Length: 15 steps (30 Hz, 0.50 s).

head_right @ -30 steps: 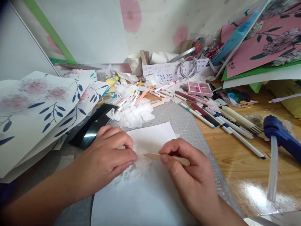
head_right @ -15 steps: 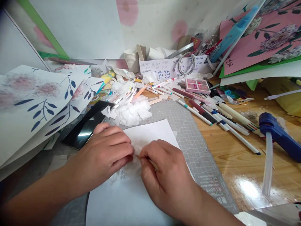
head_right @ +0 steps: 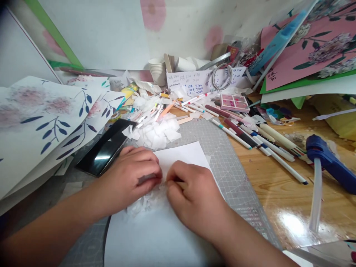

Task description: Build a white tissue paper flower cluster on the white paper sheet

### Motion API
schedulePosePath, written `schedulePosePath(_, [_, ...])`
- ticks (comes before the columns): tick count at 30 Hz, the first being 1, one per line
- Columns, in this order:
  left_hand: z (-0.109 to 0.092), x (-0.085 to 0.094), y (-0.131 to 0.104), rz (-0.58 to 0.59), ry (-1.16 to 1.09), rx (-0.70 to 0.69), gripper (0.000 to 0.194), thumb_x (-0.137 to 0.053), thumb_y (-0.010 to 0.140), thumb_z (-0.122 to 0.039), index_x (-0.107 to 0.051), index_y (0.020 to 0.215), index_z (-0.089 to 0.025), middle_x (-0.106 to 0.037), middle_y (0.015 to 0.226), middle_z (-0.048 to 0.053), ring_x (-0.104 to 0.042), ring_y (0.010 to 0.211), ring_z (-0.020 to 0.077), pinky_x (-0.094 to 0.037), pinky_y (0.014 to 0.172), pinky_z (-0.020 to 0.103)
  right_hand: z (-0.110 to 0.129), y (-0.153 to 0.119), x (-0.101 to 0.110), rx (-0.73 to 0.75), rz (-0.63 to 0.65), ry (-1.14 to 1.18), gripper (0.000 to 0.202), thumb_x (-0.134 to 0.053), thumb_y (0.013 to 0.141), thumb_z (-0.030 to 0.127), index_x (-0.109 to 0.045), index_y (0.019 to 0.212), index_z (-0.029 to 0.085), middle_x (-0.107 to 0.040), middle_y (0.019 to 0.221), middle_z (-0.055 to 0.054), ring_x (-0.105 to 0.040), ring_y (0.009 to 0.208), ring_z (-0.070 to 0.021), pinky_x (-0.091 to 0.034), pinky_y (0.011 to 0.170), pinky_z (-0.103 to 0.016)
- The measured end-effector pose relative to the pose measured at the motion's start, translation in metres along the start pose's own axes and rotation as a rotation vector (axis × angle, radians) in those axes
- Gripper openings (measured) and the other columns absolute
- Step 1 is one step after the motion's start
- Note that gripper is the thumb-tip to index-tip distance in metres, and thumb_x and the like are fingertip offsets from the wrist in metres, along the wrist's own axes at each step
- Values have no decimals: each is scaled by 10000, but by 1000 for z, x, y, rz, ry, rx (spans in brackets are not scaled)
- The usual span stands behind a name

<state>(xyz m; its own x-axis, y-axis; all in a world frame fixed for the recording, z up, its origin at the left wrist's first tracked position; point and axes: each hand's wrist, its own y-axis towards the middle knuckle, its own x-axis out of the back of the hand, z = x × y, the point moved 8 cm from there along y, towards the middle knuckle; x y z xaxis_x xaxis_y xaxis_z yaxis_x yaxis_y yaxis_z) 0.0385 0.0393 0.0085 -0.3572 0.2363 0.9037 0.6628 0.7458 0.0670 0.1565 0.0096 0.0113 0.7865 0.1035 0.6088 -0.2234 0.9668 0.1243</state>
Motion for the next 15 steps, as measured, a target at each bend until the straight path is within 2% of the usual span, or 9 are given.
schedulePosePath(4, [2, -5, 4, 31, -40, 33, 84, -658, 787, -173, -643, 712, -210, -621, 783, -33, -546, 839, 167, -268, 766, 351, -30, -11, 20, -157, -225, 302, 124, -553, 788, 206, -581, 668, 217, -525, 563, 32, -473, 525, -124, -362, 492, -231])
schedulePosePath(7, [8, -6, 6, 35, -91, 76, 69, -667, 781, -185, -640, 720, -205, -637, 793, -29, -563, 854, 176, -300, 774, 346, -31, -11, 14, -175, -158, 428, 116, -563, 776, 225, -588, 663, 222, -513, 558, 33, -446, 514, -124, -352, 473, -230])
schedulePosePath(10, [16, -1, 8, -17, -200, 122, 51, -623, 808, -190, -645, 766, -209, -654, 792, -31, -585, 827, 165, -363, 759, 317, -18, -5, 6, -141, -46, 322, 108, -552, 748, 206, -585, 646, 212, -532, 565, 29, -467, 522, -119, -368, 497, -228])
schedulePosePath(15, [43, 10, 4, -163, -359, 287, 106, -545, 835, -222, -651, 832, -220, -673, 805, -36, -603, 735, 140, -437, 664, 261, -16, 3, 7, -198, -59, 208, 134, -510, 726, 254, -574, 622, 201, -559, 572, 11, -509, 553, -135, -396, 534, -239])
